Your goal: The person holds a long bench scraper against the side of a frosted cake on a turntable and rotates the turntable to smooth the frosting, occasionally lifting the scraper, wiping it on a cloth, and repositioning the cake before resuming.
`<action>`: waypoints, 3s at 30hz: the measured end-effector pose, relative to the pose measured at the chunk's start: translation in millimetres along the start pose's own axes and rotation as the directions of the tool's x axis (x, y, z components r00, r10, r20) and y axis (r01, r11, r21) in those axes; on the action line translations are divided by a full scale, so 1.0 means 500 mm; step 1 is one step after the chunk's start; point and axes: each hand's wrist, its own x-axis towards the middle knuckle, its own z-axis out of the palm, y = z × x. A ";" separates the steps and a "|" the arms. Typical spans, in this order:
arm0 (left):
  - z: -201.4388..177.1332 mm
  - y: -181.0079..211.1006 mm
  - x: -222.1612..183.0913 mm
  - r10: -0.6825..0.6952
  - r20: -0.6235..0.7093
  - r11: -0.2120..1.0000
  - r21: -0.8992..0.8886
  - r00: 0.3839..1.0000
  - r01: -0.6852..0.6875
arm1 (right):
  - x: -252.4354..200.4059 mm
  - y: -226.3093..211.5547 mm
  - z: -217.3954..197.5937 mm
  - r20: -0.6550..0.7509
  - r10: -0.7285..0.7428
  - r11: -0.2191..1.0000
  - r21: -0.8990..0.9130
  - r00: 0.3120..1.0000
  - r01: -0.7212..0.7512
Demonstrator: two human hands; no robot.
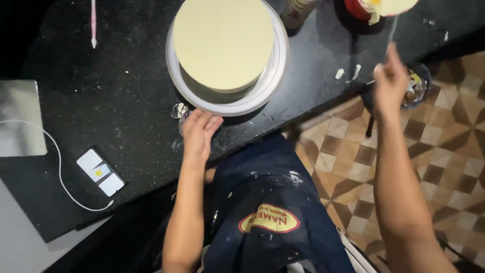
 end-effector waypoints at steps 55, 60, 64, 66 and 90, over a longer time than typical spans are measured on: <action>-0.120 0.031 -0.029 0.702 0.120 -0.044 0.991 0.702 -0.125 | -0.386 -0.448 0.025 0.765 0.285 0.958 -0.218 0.578 -0.185; -0.122 -0.047 -0.021 0.641 0.415 -0.083 0.873 0.646 -0.480 | -0.412 -0.450 0.021 0.615 0.412 0.827 0.057 0.672 -0.559; -0.066 0.021 0.046 0.751 0.268 0.116 0.846 0.603 -0.521 | -0.376 -0.439 -0.010 0.615 0.286 0.793 0.279 0.735 -0.542; -0.048 0.066 0.149 0.431 -0.119 0.833 0.434 0.895 -0.343 | -0.334 -0.512 0.011 0.508 0.277 0.681 0.495 0.815 -0.540; 0.270 -0.073 -0.157 -0.530 0.700 0.841 0.508 0.479 0.188 | -0.095 -0.463 0.096 0.543 0.345 0.145 0.776 0.766 -0.614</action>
